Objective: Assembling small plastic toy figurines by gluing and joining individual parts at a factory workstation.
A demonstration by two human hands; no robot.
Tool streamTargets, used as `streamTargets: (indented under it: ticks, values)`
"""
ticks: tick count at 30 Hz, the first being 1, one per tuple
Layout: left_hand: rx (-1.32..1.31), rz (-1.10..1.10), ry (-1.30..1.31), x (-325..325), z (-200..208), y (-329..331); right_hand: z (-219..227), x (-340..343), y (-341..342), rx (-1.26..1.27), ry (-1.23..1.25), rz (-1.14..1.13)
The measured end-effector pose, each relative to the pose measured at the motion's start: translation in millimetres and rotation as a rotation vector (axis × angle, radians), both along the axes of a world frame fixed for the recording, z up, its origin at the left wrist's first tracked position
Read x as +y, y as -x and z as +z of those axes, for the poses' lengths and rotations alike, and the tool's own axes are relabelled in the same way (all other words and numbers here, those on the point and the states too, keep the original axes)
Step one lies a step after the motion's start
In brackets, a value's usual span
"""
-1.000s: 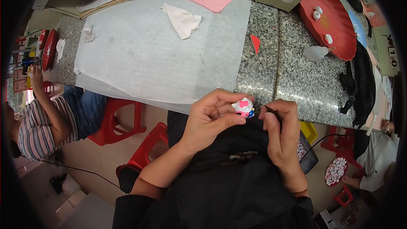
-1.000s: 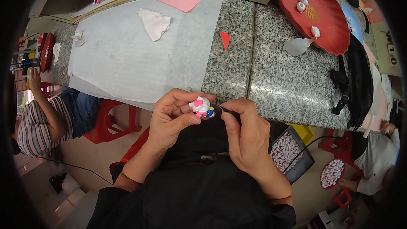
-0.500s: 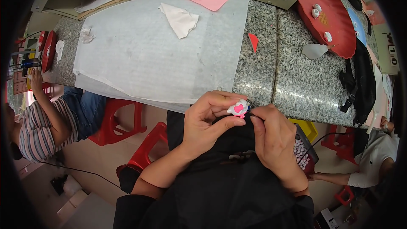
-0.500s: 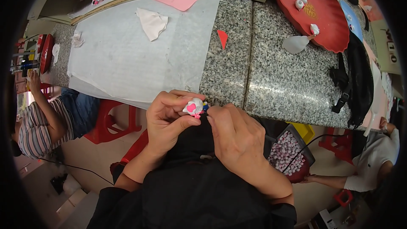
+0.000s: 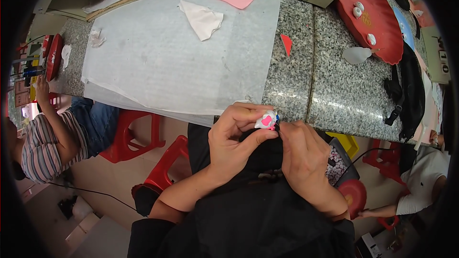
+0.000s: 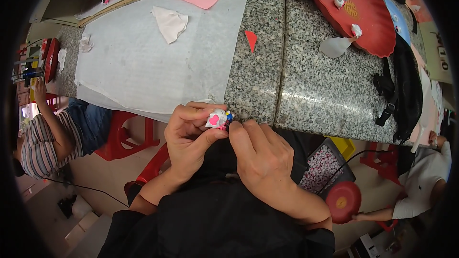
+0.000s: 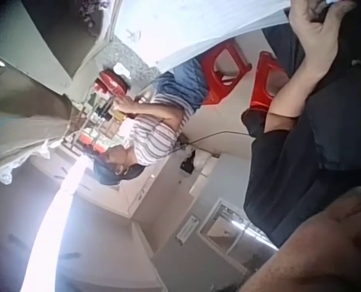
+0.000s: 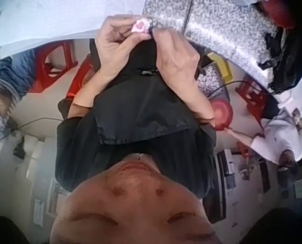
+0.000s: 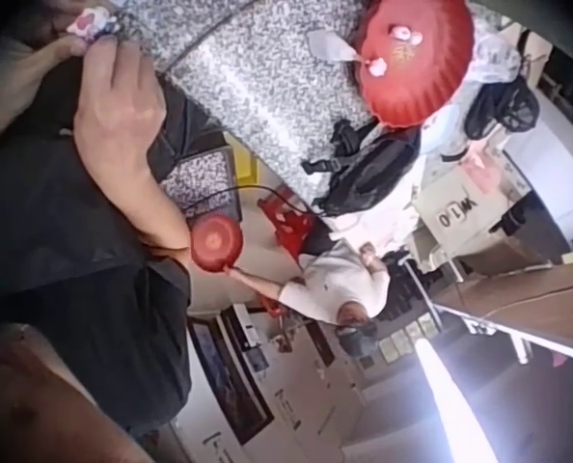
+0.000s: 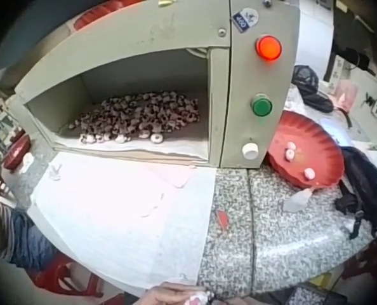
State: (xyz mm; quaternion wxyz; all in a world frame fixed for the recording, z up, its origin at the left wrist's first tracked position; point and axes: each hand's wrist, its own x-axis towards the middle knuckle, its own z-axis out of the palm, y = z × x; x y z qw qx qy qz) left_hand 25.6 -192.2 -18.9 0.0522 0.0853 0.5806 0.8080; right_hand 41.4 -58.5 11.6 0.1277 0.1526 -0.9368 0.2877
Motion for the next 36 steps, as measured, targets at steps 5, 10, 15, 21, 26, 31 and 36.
streamTargets:
  ticks: [5, 10, 15, 21, 26, 31, 36]
  values:
    - [0.021, 0.021, 0.018, 1.9, -2.2, -3.3, -1.3, -1.1, -3.5, -0.035, 0.05, -0.017]
    - [0.025, 0.042, 0.028, 3.0, -3.2, -4.8, -0.2, -1.4, -3.4, -0.035, 0.108, -0.014]
    - [-0.016, 0.029, -0.015, 2.8, 1.4, -2.4, 0.6, 2.3, 0.3, 0.003, 0.204, 0.004]
    - [-0.251, -0.099, -0.146, -1.8, 6.9, -2.0, 12.6, 16.9, 11.5, 0.002, 0.145, 0.048]
    - [-0.246, -0.177, -0.223, -4.6, 4.0, 0.3, 16.0, 21.9, 16.1, -0.056, 0.201, 0.092]
    - [-0.28, -0.165, -0.183, -2.3, 7.7, 0.6, 13.4, 23.1, 19.2, -0.068, 0.18, 0.16]
    - [-0.3, -0.201, -0.115, -1.5, 5.7, 0.8, 13.3, 29.8, 22.2, -0.091, 0.086, 0.22]
